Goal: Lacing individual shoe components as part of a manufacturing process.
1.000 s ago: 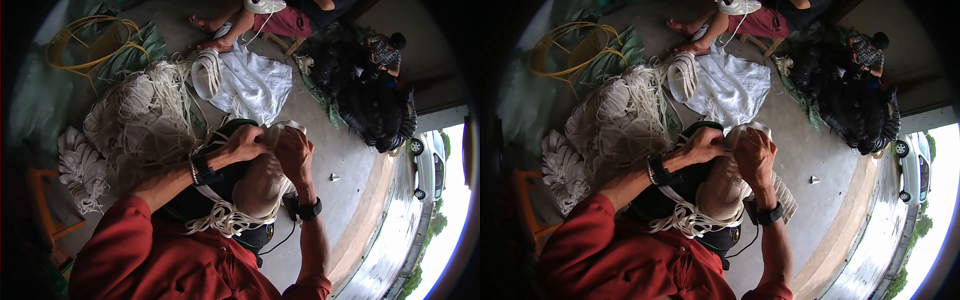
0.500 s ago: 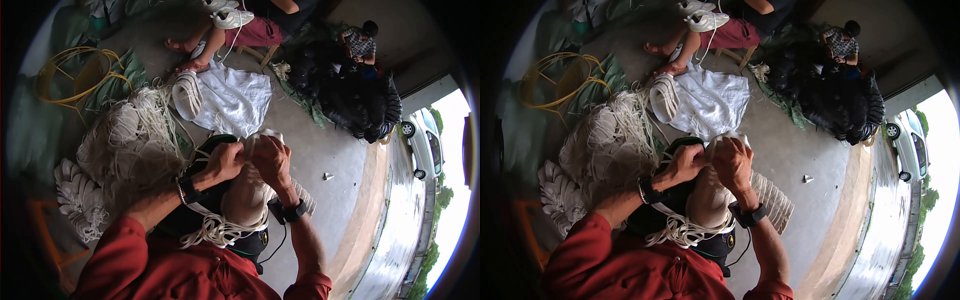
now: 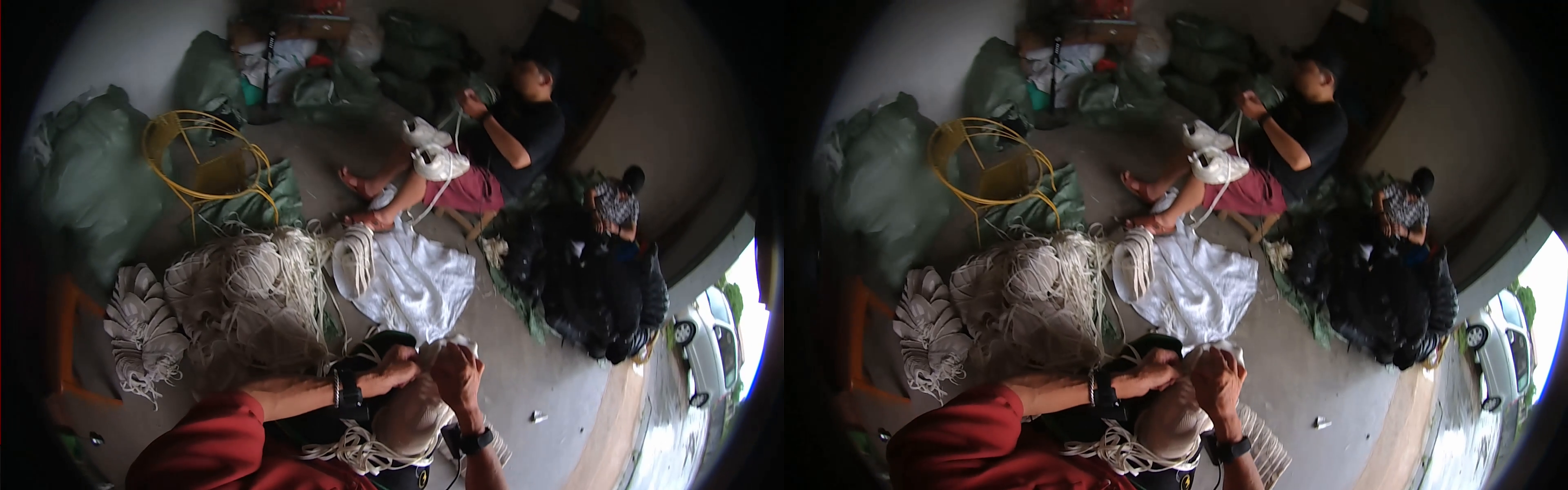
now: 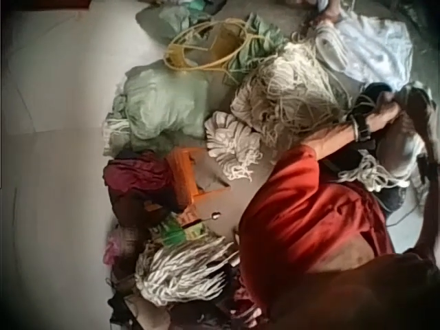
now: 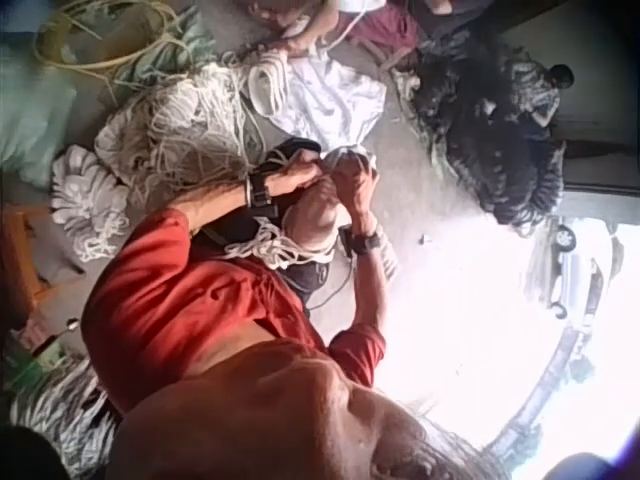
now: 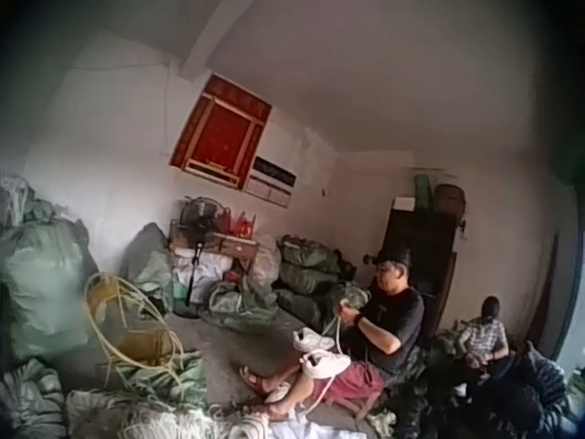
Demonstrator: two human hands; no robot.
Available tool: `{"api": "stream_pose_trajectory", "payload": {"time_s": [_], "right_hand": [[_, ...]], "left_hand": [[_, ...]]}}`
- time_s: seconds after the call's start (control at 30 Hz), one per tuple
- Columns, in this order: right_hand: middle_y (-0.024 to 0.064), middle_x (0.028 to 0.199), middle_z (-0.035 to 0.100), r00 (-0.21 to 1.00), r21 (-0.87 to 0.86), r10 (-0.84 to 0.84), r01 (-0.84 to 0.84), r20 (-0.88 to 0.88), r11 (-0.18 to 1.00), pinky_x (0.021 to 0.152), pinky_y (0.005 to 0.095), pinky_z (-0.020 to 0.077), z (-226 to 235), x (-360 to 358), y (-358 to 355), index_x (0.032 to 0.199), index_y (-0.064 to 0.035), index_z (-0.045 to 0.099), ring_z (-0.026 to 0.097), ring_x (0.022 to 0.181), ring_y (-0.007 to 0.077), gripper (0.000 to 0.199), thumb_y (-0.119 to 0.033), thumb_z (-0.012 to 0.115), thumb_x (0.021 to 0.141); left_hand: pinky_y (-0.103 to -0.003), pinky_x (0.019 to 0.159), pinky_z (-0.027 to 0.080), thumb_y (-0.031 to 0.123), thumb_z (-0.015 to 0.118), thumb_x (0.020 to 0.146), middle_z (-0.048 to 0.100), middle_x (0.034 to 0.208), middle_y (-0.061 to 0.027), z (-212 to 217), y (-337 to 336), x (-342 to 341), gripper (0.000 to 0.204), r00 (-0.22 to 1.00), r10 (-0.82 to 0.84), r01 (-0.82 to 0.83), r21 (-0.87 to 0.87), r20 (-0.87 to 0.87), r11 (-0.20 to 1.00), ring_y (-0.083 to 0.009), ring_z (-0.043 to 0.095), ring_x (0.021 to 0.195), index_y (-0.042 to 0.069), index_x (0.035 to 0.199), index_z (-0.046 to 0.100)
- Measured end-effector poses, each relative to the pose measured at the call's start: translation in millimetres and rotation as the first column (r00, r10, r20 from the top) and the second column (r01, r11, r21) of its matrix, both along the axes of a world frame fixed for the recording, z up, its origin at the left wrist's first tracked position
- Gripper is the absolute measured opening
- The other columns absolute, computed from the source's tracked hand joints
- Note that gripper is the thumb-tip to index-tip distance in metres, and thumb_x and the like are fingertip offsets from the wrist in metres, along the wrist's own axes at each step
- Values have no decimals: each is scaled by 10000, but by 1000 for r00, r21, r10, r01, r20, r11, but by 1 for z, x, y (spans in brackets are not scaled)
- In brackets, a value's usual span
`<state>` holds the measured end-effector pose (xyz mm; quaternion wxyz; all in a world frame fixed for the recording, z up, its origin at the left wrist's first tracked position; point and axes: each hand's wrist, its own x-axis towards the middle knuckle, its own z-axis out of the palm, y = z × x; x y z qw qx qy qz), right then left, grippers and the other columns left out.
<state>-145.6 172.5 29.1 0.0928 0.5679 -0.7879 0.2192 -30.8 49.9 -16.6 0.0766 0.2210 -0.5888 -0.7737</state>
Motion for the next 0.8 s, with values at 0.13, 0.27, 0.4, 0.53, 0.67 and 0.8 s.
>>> {"api": "stream_pose_trajectory", "payload": {"time_s": [0.13,0.27,0.4,0.53,0.67,0.8], "right_hand": [[96,1124,572,995,-23,53,-51,84,998,870,428,342,-7,-9,2,893,-112,658,501,1069,270,274,-174,686,627],[53,1091,592,1000,-68,-4,5,14,998,817,421,368,-5,-5,2,805,-107,671,509,1071,242,212,-183,712,611],[72,1043,619,996,-128,20,-9,88,992,853,427,350,-7,-3,2,774,-150,680,520,1044,270,182,-172,696,593],[68,1026,629,997,-108,-18,26,81,994,844,417,345,-7,2,0,739,-141,675,530,1028,264,150,-214,687,608],[59,1095,607,995,-30,-80,82,64,996,840,437,378,-3,7,-4,764,-137,685,526,1055,254,205,-273,717,614],[77,1080,610,997,-16,-71,72,38,997,852,429,361,-18,-4,-2,720,-101,649,525,1040,259,155,-214,668,616]], "left_hand": [[-430,540,425,111,576,729,562,658,-194,12,7,-6,115,983,76,-179,-767,-169,616,-368,585,638,11,777,546],[-465,577,441,80,542,684,575,660,-203,29,4,-2,118,992,-59,-71,-886,-110,459,-390,579,682,5,763,497],[-349,509,404,127,510,691,515,540,-133,7,-6,-1,181,995,-94,95,-226,14,969,-189,530,526,-32,744,578],[-306,494,387,149,564,729,544,581,-80,2,-6,3,191,980,-151,69,-493,-129,867,-149,518,552,-40,749,565],[-432,537,400,123,522,667,552,630,-222,0,2,-4,163,985,3,-110,-613,-173,783,-347,575,601,-23,725,564],[-451,550,402,109,522,623,544,672,-254,-4,0,-11,143,982,25,-149,-677,-189,721,-399,566,645,-19,681,550]]}}
